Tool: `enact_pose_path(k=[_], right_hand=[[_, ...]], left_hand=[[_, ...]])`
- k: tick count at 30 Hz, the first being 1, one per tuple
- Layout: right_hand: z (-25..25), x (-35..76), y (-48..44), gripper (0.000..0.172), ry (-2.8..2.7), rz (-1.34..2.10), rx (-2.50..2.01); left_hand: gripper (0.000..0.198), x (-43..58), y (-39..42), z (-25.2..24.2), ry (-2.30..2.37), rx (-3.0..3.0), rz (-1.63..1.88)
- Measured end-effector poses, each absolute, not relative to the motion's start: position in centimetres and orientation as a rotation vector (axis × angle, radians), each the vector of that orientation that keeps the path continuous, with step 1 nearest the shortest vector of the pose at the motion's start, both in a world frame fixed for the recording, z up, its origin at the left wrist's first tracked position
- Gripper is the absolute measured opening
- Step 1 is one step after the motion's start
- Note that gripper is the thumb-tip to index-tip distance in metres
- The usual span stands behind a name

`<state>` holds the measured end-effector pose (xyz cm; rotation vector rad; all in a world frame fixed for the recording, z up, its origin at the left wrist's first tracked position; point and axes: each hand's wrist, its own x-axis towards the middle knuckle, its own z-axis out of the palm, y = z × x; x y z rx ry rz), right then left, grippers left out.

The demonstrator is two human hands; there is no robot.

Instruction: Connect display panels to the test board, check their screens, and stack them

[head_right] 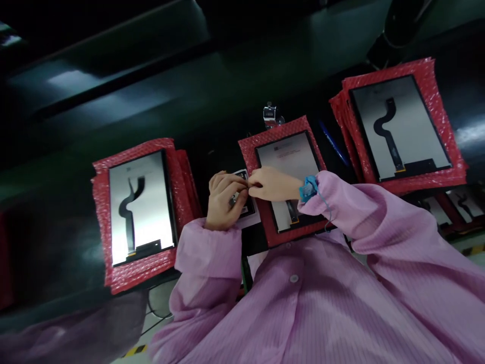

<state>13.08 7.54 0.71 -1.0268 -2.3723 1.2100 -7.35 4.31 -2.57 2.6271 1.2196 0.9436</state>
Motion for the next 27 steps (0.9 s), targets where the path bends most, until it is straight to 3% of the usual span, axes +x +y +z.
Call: enact_pose_path(k=[10,18,24,27], right_hand=[[0.3,12.5,6.7,0.02,-2.29,1.103,-1.076],[-0.1,13.3,7.2,0.02,-2.286,1.117,-0.928],[2.2,16.0,9.2,0.032,-2.215,1.326,-0.94],[2.0,18.2,11.2,0.032,-2.027,0.973,-1.286]], left_hand=[[0.027,-6.8,3.7,-3.1,1.33,2.539,0.861],[0.029,-6.6,3.7,-3.3,1.266,2.451,1.039],[0.038,-6.7,4.4,-3.9,1.682,1.979,1.561],[0.061,-6.3,4.0,-4.0,1.723,1.782,1.875]])
